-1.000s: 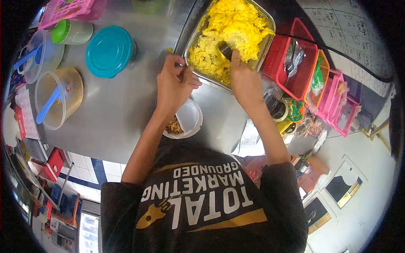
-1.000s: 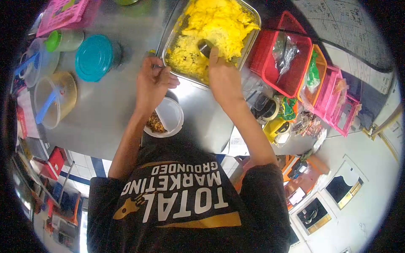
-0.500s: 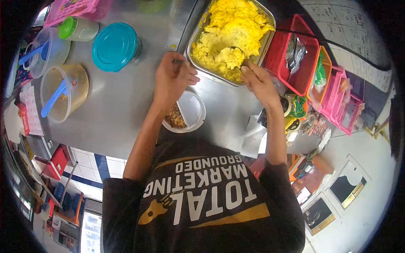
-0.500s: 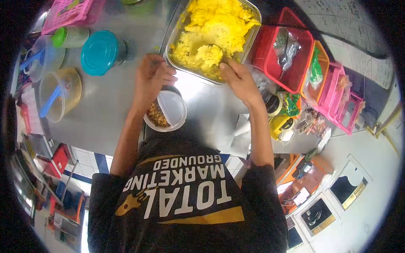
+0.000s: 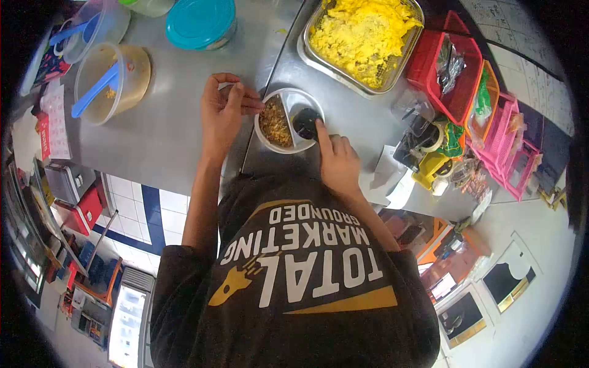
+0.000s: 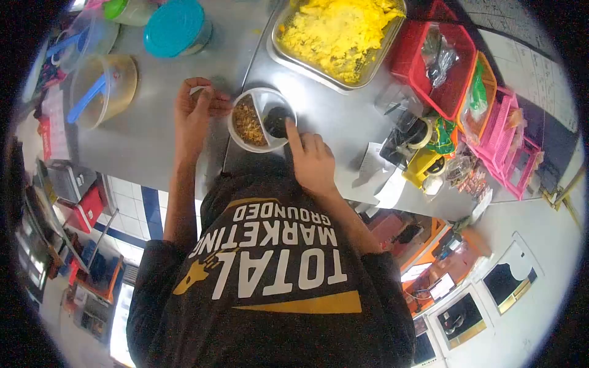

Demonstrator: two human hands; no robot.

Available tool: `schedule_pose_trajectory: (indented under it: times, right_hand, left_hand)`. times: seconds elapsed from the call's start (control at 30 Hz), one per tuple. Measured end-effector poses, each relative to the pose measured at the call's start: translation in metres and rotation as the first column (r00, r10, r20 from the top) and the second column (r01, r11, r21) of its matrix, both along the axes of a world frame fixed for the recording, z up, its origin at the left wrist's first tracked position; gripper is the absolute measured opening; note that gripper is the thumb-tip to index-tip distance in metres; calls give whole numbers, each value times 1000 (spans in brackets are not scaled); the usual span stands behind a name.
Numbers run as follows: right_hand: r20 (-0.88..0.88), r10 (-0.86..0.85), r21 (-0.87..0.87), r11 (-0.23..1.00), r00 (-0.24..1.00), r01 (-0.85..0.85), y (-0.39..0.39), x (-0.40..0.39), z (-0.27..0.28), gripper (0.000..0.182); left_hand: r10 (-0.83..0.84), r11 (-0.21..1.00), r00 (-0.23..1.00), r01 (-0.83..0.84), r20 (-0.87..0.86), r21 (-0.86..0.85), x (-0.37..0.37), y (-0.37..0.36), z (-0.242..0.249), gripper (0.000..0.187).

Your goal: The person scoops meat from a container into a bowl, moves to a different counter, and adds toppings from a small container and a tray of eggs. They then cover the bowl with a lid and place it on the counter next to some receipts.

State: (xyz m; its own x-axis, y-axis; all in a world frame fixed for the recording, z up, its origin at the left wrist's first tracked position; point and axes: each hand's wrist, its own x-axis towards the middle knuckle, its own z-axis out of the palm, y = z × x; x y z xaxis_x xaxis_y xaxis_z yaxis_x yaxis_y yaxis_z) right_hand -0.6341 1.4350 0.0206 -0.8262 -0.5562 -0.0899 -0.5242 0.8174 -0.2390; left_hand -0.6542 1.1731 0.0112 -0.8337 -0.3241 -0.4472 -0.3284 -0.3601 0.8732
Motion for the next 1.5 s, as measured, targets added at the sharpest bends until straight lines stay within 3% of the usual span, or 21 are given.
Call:
schedule_pose_trajectory:
  times: [0.27, 0.37, 0.47, 0.57, 0.67, 0.77, 0.87, 0.97, 1.0, 1.1, 1.2, 1.27, 1.3, 1.33, 1.43, 1.5]
  right_hand:
    - [-20, -150, -191, 971, 988, 144, -2, 5, 4, 59]
    - [27, 21, -83, 996, 999, -19, 1, 2, 1, 57]
    - [-10, 67, -101, 993, 998, -67, 2, 1, 2, 55]
    - [-36, -96, -245, 966, 995, 84, 1, 8, 2, 55]
    - [-35, -104, -309, 947, 994, 88, 4, 11, 5, 55]
    - [161, -14, -190, 981, 987, 45, -1, 4, 13, 54]
    - [177, -130, -288, 941, 976, 178, -7, -12, 36, 52]
    - [55, -229, -447, 865, 972, 229, -4, -62, 39, 50]
    - [-82, -214, -472, 869, 973, 151, -3, -88, 34, 48]
    - [-368, -22, -284, 955, 930, -89, 10, -149, 17, 35]
    - [-452, -149, -355, 935, 879, -24, 60, -200, 10, 21]
    - [-415, -452, -446, 858, 790, 257, 108, -243, 16, 21]
    - [-438, -524, -410, 840, 731, 356, 137, -263, 12, 21]
    - [-324, -623, -304, 781, 712, 545, 156, -282, 10, 21]
    - [-449, -258, -114, 966, 856, 231, 201, -331, -38, 20]
    - [-384, -267, 164, 922, 884, 350, 211, -359, -60, 25]
  left_hand:
    - [8, 994, 998, -14, -58, -108, 23, 15, -7, 12]
    - [-16, 992, 999, 10, -47, -129, 27, 13, -11, 15]
    - [-4, 991, 997, -6, -71, -135, 26, 15, -9, 13]
    - [13, 991, 996, -24, -86, -134, 27, 16, -9, 11]
    - [-3, 988, 997, -8, -73, -154, 27, 15, -9, 10]
    - [-3, 986, 998, -7, -61, -167, 29, 15, -6, 10]
    - [-8, 984, 998, -3, -65, -176, 29, 14, -9, 11]
    - [-17, 981, 998, 4, -64, -193, 33, 10, -5, 12]
    - [-25, 981, 998, 11, -66, -195, 33, 10, -3, 12]
    - [-40, 981, 998, 31, -44, -194, 29, 7, -5, 11]
    - [-99, 968, 991, 75, -88, -240, 29, 0, 1, 16]
    - [-81, 964, 994, 61, -68, -258, 30, -3, 0, 16]
    - [-76, 961, 996, 59, -52, -270, 30, -4, -2, 17]
    - [-76, 959, 996, 58, -53, -276, 30, -5, -5, 15]
    - [-91, 943, 995, 74, -37, -324, 29, -4, -12, 11]
    - [-115, 915, 993, 102, -10, -391, 29, -2, -15, 12]
